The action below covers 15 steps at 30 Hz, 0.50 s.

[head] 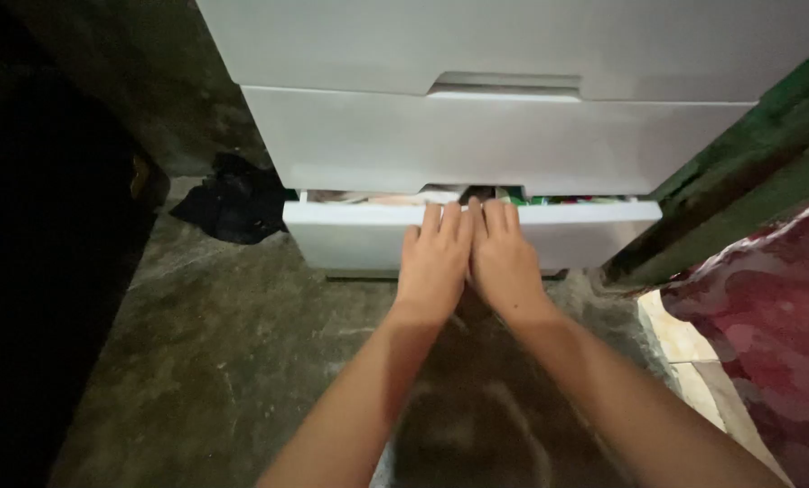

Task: Organizing clothes from a drawer onto a bed and folding items.

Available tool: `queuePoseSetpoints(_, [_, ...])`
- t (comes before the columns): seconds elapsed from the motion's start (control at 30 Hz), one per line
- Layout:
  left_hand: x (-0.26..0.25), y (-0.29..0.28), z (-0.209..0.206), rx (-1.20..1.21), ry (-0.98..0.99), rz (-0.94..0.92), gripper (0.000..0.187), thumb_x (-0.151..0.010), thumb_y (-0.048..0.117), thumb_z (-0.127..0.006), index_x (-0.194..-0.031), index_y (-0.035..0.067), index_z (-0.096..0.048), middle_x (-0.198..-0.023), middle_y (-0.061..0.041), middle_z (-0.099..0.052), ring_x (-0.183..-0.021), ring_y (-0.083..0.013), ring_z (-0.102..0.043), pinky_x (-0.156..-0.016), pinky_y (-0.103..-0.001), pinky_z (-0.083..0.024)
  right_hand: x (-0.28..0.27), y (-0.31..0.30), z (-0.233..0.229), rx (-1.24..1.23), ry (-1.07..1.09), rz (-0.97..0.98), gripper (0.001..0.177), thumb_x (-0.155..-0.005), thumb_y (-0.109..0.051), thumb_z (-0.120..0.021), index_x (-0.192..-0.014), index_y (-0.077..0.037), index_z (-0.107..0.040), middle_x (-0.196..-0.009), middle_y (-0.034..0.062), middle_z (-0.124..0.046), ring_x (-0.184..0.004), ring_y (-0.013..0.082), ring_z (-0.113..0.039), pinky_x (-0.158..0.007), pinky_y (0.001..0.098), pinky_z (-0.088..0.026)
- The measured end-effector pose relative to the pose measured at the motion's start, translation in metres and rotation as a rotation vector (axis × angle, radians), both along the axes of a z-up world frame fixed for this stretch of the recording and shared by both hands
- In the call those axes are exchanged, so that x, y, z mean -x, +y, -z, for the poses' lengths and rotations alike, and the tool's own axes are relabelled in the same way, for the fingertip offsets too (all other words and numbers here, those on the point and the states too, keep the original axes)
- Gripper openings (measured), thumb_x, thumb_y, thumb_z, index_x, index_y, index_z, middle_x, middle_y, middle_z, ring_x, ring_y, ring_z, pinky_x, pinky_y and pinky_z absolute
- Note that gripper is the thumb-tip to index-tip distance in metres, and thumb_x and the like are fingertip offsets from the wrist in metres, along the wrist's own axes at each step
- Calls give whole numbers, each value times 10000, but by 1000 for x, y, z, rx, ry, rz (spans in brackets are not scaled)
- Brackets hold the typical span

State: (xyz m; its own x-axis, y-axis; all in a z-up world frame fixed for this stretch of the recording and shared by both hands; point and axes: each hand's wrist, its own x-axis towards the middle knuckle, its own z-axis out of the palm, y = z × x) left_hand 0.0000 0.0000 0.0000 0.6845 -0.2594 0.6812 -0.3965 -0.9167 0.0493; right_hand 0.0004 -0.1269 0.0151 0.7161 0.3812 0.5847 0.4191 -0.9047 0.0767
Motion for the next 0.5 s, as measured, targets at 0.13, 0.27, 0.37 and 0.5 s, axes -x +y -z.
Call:
queuePoseSetpoints(0.13, [13, -7, 0, 7, -28, -20, 419, -804, 208, -661, -1209, 117, -603, -1031, -35, -549, -1014, -213, -554, -771, -352, -488, 8, -9, 4, 45, 13, -13, 389, -801, -130, -661, -1159, 13, -608, -1068, 140, -543, -1082, 330, -554, -765, 393, -551])
queuePoseSetpoints(0.27, [15, -13, 7, -33, -31, -88, 178, -840, 184, -652, -1009, 138, -619, -983, -34, -552, -982, -210, -555, -783, -341, -479, 16, -8, -1, 125, -21, -16, 261, -795, -119, -642, -1043, -42, -608, -1031, 120, -536, -1031, 306, -552, -791, 398, -492])
queuePoseSetpoints(0.37, [17, -13, 5, -43, -46, -86, 147, -808, 180, -643, -948, 135, -637, -970, -37, -565, -968, -216, -559, -808, -345, -481, 20, -6, -2, 108, -33, 8, 239, -813, -118, -637, -1039, -45, -607, -1025, 118, -537, -1032, 312, -550, -825, 440, -461])
queuePoseSetpoints(0.5, [14, -9, 12, -2, 74, 54, 144, -815, 176, -672, -951, 128, -660, -986, -58, -606, -998, -247, -578, -833, -392, -479, 27, -11, 14, -53, -53, -67, 276, -798, -93, -627, -1062, -27, -580, -1061, 173, -565, -1042, 380, -542, -882, 478, -449])
